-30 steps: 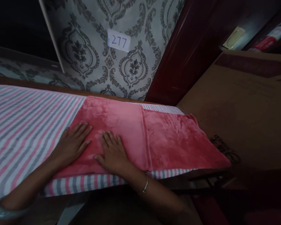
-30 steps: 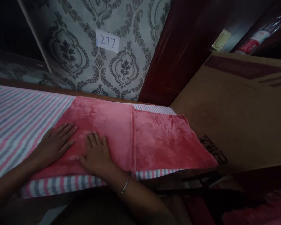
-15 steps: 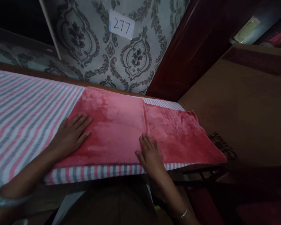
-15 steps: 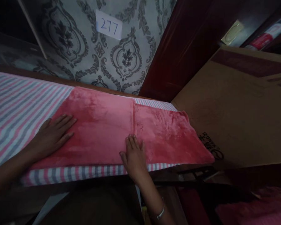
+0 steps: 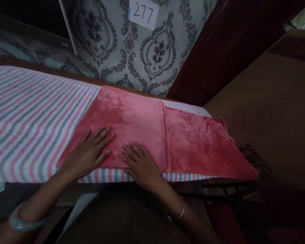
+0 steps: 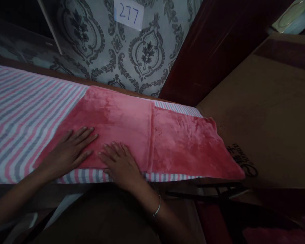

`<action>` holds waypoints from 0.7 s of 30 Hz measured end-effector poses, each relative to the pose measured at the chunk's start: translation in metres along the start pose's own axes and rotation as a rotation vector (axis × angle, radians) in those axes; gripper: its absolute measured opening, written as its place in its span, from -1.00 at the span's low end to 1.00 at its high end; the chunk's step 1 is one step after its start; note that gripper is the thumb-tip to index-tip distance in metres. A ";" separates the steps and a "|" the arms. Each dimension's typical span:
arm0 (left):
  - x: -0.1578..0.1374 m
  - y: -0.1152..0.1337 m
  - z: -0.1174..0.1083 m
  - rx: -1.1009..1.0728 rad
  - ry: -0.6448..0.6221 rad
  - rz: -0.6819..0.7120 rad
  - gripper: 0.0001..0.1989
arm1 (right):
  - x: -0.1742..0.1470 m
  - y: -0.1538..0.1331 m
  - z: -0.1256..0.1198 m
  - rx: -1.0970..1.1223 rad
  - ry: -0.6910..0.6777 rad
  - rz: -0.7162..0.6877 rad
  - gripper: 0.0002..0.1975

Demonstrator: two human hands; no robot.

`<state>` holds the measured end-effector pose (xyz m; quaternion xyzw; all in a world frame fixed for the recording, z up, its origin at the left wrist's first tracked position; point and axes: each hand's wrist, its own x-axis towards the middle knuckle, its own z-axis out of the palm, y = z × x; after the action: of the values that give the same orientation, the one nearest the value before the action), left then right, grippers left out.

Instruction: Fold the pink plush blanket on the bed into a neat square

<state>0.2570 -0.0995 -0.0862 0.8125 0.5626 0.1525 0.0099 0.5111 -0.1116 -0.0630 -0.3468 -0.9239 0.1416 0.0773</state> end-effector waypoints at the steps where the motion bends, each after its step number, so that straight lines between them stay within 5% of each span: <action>1: -0.001 -0.001 0.001 0.004 0.016 0.012 -0.39 | -0.005 0.002 0.002 -0.009 0.009 0.017 -0.37; 7: -0.002 -0.006 0.003 0.034 0.113 0.092 -0.37 | -0.036 0.021 -0.018 0.080 0.017 0.078 -0.40; 10: -0.002 -0.007 0.004 0.033 0.122 0.083 -0.37 | -0.021 0.029 -0.045 0.191 0.090 0.099 -0.56; 15: -0.003 -0.008 0.006 0.061 0.168 0.091 -0.38 | 0.082 0.025 -0.076 0.125 0.272 0.048 -0.46; 21: -0.008 -0.014 0.006 0.108 0.250 0.169 -0.45 | 0.194 0.010 -0.052 -0.001 0.177 0.095 -0.39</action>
<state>0.2430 -0.1008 -0.0967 0.8309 0.4965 0.2225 -0.1167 0.3844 0.0352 -0.0084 -0.4015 -0.8960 0.1137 0.1515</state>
